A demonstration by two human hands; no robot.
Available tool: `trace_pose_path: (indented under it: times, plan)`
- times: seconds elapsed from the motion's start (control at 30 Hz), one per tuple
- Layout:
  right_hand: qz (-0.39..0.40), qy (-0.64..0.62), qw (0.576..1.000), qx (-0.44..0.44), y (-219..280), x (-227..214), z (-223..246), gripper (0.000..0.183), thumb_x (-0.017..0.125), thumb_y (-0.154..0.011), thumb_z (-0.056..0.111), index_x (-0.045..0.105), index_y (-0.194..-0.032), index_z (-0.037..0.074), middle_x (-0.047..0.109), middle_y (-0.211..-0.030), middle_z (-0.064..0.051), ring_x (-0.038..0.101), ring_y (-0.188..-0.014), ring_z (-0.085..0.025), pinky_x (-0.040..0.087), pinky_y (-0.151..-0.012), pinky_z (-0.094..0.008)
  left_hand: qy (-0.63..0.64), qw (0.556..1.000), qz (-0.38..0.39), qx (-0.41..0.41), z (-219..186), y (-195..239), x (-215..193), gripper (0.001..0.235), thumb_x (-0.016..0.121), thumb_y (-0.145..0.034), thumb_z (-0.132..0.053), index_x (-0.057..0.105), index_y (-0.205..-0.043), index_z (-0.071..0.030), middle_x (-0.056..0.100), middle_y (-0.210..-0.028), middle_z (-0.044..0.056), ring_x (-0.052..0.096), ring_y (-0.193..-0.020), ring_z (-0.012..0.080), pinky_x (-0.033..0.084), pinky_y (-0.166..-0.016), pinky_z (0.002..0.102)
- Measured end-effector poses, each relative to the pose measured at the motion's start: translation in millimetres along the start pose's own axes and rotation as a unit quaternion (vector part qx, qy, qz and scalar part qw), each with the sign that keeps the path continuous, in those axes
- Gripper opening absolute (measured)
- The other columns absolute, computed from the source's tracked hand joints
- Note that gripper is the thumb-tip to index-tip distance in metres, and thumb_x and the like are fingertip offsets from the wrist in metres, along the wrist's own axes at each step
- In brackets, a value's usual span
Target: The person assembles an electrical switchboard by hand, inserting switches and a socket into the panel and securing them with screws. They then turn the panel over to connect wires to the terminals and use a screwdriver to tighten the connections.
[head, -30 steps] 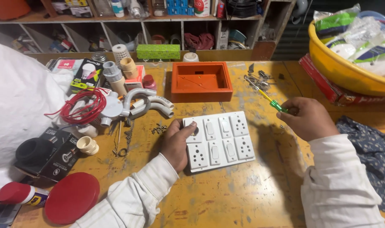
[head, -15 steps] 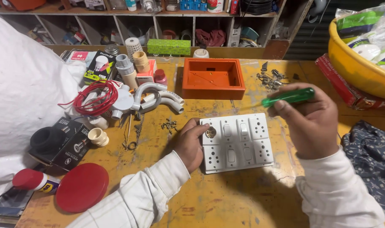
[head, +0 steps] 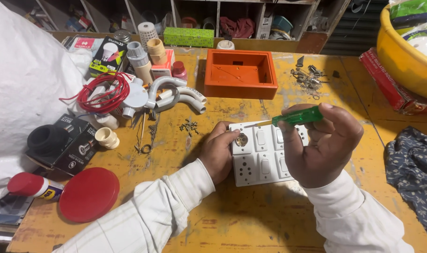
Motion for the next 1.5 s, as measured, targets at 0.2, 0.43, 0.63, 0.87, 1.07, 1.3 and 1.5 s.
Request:
trace_pose_path:
  times: [0.2, 0.43, 0.63, 0.87, 1.07, 1.3, 1.5]
  plan:
    - [-0.007, -0.005, 1.0, 0.001, 1.9, -1.1, -1.1, 0.061, 0.065, -0.104, -0.013, 0.025, -0.144, 0.01, 0.046, -0.126, -0.014, 0.07, -0.104, -0.024, 0.063, -0.09, -0.033, 0.019, 1.0, -0.006, 0.006, -0.2, -0.7, -2.4, 0.018, 0.046, -0.095, -0.005, 0.05, -0.113, 0.0, 0.061, -0.106, 0.015, 0.063, -0.098, 0.0216, 0.052, -0.092, 0.036]
    - [0.008, -0.015, 1.0, 0.009, 7.9, 2.4, -4.6, 0.058, 0.066, -0.106, -0.013, 0.026, -0.141, 0.009, 0.054, -0.122, -0.017, 0.07, -0.105, -0.023, 0.063, -0.092, -0.032, 0.033, 0.999, -0.008, -0.001, 1.5, -0.9, -3.4, 0.023, 0.045, -0.09, -0.001, 0.051, -0.112, 0.0, 0.06, -0.104, 0.015, 0.062, -0.096, 0.0225, 0.052, -0.09, 0.036]
    - [0.021, -0.013, 1.0, 0.01, 9.3, 7.3, -4.6, 0.059, 0.066, -0.104, -0.014, 0.026, -0.142, 0.009, 0.061, -0.117, -0.022, 0.07, -0.104, -0.023, 0.062, -0.092, -0.032, 0.04, 0.999, -0.013, 0.003, 1.5, -0.5, -1.0, 0.024, 0.045, -0.089, -0.003, 0.051, -0.111, 0.0, 0.06, -0.105, 0.017, 0.062, -0.096, 0.0231, 0.052, -0.09, 0.036]
    - [0.041, 0.014, 0.999, -0.023, 2.8, 12.7, 4.5, 0.056, 0.064, -0.102, -0.014, 0.028, -0.14, 0.006, 0.062, -0.115, -0.024, 0.071, -0.102, -0.024, 0.062, -0.088, -0.032, 0.028, 0.999, -0.034, 0.0, 8.2, -6.0, -12.1, 0.018, 0.048, -0.089, 0.0, 0.052, -0.106, 0.0, 0.058, -0.103, 0.015, 0.059, -0.096, 0.0212, 0.051, -0.09, 0.035]
    - [0.02, 0.012, 1.0, -0.007, -1.2, 4.1, 8.4, 0.042, 0.061, -0.106, -0.012, 0.04, -0.141, 0.002, 0.062, -0.126, -0.027, 0.071, -0.111, -0.028, 0.064, -0.096, -0.035, -0.318, 0.931, 0.034, 0.178, -7.1, -3.1, -9.4, 0.011, 0.052, -0.09, 0.007, 0.058, -0.1, 0.006, 0.057, -0.108, 0.011, 0.058, -0.1, 0.0189, 0.051, -0.094, 0.03]
    - [0.026, 0.101, 0.993, -0.047, -30.7, 2.5, 32.1, 0.026, 0.068, -0.098, -0.01, 0.054, -0.119, -0.003, 0.068, -0.111, -0.021, 0.072, -0.099, -0.027, 0.062, -0.083, -0.034, -0.577, 0.737, 0.04, 0.35, -32.5, 24.8, 18.4, 0.012, 0.064, -0.085, 0.008, 0.065, -0.097, 0.004, 0.063, -0.104, 0.017, 0.063, -0.097, 0.0321, 0.053, -0.088, 0.035]
    - [0.042, 0.14, 0.988, -0.059, -49.3, 7.2, 39.5, 0.019, 0.075, -0.098, -0.007, 0.059, -0.108, -0.002, 0.071, -0.105, -0.019, 0.074, -0.097, -0.024, 0.06, -0.08, -0.032, -0.576, 0.737, 0.038, 0.352, -31.1, 25.2, 16.6, 0.008, 0.057, -0.09, 0.008, 0.063, -0.094, 0.004, 0.063, -0.098, 0.018, 0.065, -0.092, 0.0327, 0.054, -0.085, 0.037]
Point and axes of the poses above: each hand's wrist, its own y-axis away from the middle knuckle, its own x-axis out of the palm, z = x × y, the point moved 8 cm from there along -y, towards the middle knuckle
